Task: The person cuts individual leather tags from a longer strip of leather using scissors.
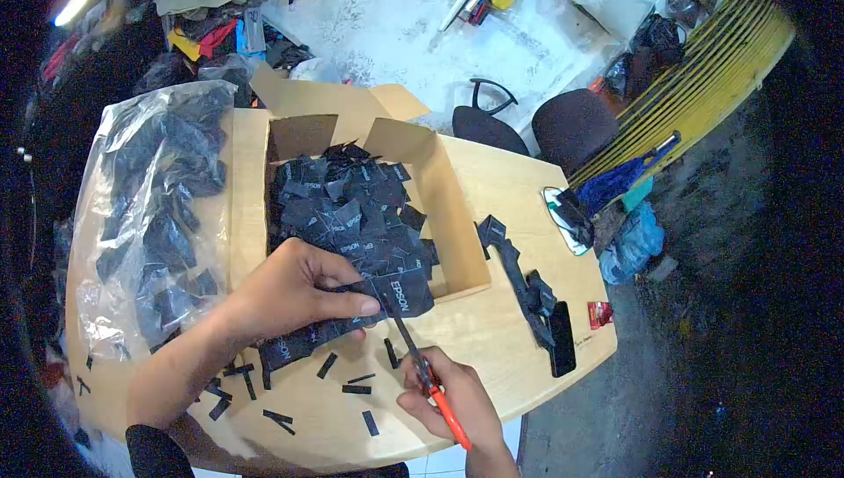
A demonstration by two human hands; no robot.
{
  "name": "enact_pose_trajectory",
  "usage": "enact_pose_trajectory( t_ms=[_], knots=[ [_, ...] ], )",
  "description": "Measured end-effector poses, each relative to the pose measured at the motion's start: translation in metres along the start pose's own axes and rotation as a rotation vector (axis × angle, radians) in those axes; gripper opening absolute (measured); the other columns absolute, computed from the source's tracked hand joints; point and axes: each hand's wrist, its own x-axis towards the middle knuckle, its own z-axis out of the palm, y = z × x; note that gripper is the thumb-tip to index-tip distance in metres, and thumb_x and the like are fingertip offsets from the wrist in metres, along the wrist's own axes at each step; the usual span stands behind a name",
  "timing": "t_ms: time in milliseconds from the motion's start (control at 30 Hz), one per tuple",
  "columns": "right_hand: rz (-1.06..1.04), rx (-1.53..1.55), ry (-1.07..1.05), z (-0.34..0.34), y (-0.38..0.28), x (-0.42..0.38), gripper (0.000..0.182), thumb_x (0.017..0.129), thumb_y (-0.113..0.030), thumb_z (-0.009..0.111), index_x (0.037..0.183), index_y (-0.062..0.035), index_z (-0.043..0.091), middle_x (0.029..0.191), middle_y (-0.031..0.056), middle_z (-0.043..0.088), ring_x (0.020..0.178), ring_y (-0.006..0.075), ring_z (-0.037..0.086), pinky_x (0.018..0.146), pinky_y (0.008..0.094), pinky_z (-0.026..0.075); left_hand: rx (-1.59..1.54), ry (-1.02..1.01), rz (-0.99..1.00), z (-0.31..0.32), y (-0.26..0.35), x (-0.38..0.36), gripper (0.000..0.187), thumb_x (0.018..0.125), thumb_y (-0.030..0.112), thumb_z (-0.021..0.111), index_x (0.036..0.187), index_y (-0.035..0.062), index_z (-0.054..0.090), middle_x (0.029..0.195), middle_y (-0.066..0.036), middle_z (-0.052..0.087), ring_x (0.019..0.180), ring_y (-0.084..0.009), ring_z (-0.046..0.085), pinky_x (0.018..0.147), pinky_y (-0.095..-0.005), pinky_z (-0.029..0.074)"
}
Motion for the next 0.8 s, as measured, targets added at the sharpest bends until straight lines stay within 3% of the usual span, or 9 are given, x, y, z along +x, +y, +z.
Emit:
enact_pose_trajectory(
  t_ms=[267, 333, 500, 600, 800],
  knots=[
    [0.016, 0.062, 0.001, 0.005, -0.001, 0.011, 0.075, 0.068, -0.066, 0.066, 0.097, 0.0013, 0.052, 0.075, 0.0026, 0.052, 0.070, 0.0089, 0.049, 0.062, 0.0218, 0.041, -0.079, -0.004, 0.004, -0.001, -0.004, 0.001, 0.018, 0.078, 0.015, 0.073, 0.077, -0.0019, 0.066, 0.069, -0.004, 0.067, 0.058, -0.0029, 0.055, 0.052, -0.0198, 0.043],
    [-0.114, -0.052, -0.038, 0.002, 0.003, 0.013, 0.044, 0.077, -0.038, 0.071, 0.101, -0.0040, 0.053, 0.069, 0.0043, 0.057, 0.061, 0.0130, 0.057, 0.059, 0.0270, 0.047, -0.024, -0.008, 0.029, -0.002, -0.005, 0.001, 0.019, 0.081, 0.014, 0.069, 0.081, -0.0044, 0.065, 0.067, -0.007, 0.066, 0.062, -0.0038, 0.058, 0.055, -0.0200, 0.044],
    [-0.159, 0.000, -0.028, 0.006, 0.005, 0.014, 0.043, 0.079, -0.038, 0.070, 0.100, -0.0046, 0.053, 0.068, 0.0038, 0.056, 0.059, 0.0124, 0.055, 0.057, 0.0265, 0.045, -0.019, -0.005, 0.053, -0.002, -0.009, 0.002, 0.019, 0.080, 0.015, 0.069, 0.080, -0.0034, 0.065, 0.064, -0.006, 0.065, 0.058, -0.0033, 0.055, 0.053, -0.0204, 0.043],
    [-0.161, -0.028, -0.048, 0.005, 0.002, 0.014, 0.035, 0.079, -0.027, 0.070, 0.100, -0.0045, 0.053, 0.070, 0.0036, 0.056, 0.060, 0.0114, 0.053, 0.058, 0.0255, 0.045, 0.000, 0.005, 0.048, -0.002, -0.006, 0.001, 0.020, 0.079, 0.017, 0.070, 0.080, -0.0031, 0.065, 0.063, -0.005, 0.064, 0.056, -0.0032, 0.052, 0.052, -0.0207, 0.041],
    [-0.140, -0.007, -0.037, 0.008, 0.002, 0.014, 0.033, 0.079, -0.024, 0.070, 0.100, -0.0050, 0.053, 0.069, 0.0037, 0.056, 0.059, 0.0111, 0.053, 0.057, 0.0253, 0.044, 0.036, 0.005, 0.083, -0.002, -0.015, 0.003, 0.022, 0.078, 0.019, 0.071, 0.079, -0.0026, 0.065, 0.063, -0.004, 0.063, 0.056, -0.0033, 0.052, 0.051, -0.0212, 0.041]
  ],
)
